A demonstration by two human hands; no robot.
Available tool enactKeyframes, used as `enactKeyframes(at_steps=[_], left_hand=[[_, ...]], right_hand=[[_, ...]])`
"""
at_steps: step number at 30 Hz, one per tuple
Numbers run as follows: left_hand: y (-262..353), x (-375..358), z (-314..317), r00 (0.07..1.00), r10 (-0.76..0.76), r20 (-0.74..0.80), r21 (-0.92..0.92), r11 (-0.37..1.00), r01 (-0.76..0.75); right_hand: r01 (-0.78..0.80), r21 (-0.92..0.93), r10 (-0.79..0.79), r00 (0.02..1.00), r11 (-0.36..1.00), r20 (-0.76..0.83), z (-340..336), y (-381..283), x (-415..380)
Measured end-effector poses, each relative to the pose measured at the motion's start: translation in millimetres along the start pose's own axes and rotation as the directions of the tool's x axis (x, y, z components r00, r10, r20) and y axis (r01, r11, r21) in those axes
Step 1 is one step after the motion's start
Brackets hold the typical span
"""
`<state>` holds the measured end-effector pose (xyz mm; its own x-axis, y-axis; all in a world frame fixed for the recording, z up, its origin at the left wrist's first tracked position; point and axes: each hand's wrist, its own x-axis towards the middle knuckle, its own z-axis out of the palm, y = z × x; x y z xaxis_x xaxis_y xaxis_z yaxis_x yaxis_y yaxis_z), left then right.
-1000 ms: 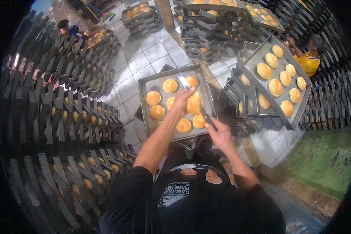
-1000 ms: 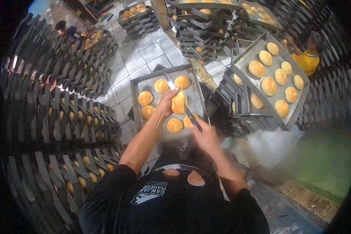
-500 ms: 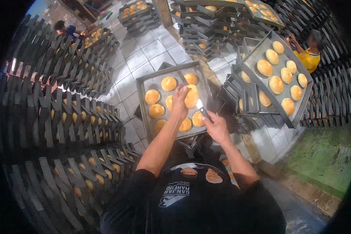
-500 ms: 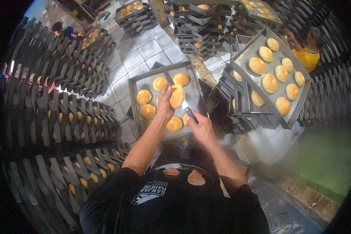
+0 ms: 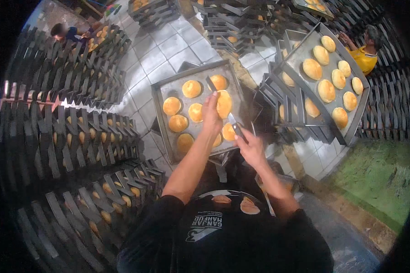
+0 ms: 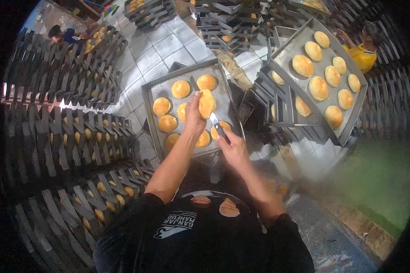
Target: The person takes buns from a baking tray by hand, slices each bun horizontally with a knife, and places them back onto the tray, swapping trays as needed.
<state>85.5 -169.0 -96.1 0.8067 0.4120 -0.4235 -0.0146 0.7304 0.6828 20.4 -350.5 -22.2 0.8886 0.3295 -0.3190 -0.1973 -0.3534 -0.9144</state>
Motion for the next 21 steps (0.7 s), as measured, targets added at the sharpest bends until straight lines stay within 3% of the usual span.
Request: enactKeyframes(at_steps=[6,12,14,15,16,18,19,20,21], left_hand=[[-13,18,-12,0.995,-0.096,-0.017,-0.078,0.992,0.095],[-48,19,-15,0.994,-0.105,0.011,-0.079,0.991,0.106],[-46,35,-20,0.990,-0.113,-0.086,-0.028,0.993,0.111],[-56,48,-31,0.988,-0.044,-0.151,0.036,0.998,0.050],[-57,56,-36,0.986,-0.048,-0.158,0.029,0.998,0.053],[-58,76,-49,0.983,0.000,-0.184,0.399,0.914,0.075],[-63,87,-60,0.983,-0.028,-0.182,0.581,0.803,0.131],[-68,94,-66,0.982,-0.029,-0.187,0.575,0.807,0.133],[-72,103,-69,0.970,0.208,-0.125,0.750,0.660,-0.045]], right_hand=[[-0.135,0.109,0.132,0.991,0.985,0.036,1,52,-37],[-0.004,0.160,0.000,1.000,0.987,0.030,16,64,21],[-0.016,0.173,0.007,0.999,0.985,0.054,8,69,4],[-0.159,0.118,0.149,0.985,0.980,0.088,-4,73,-12],[-0.174,0.050,0.168,0.980,0.984,0.108,-18,79,-29],[-0.225,0.020,0.223,0.973,0.974,0.066,-47,115,-76],[-0.251,0.017,0.251,0.968,0.968,0.015,-55,136,-99],[-0.277,0.018,0.278,0.960,0.961,-0.036,-64,158,-123],[-0.282,-0.010,0.281,0.958,0.959,-0.055,-69,163,-126]])
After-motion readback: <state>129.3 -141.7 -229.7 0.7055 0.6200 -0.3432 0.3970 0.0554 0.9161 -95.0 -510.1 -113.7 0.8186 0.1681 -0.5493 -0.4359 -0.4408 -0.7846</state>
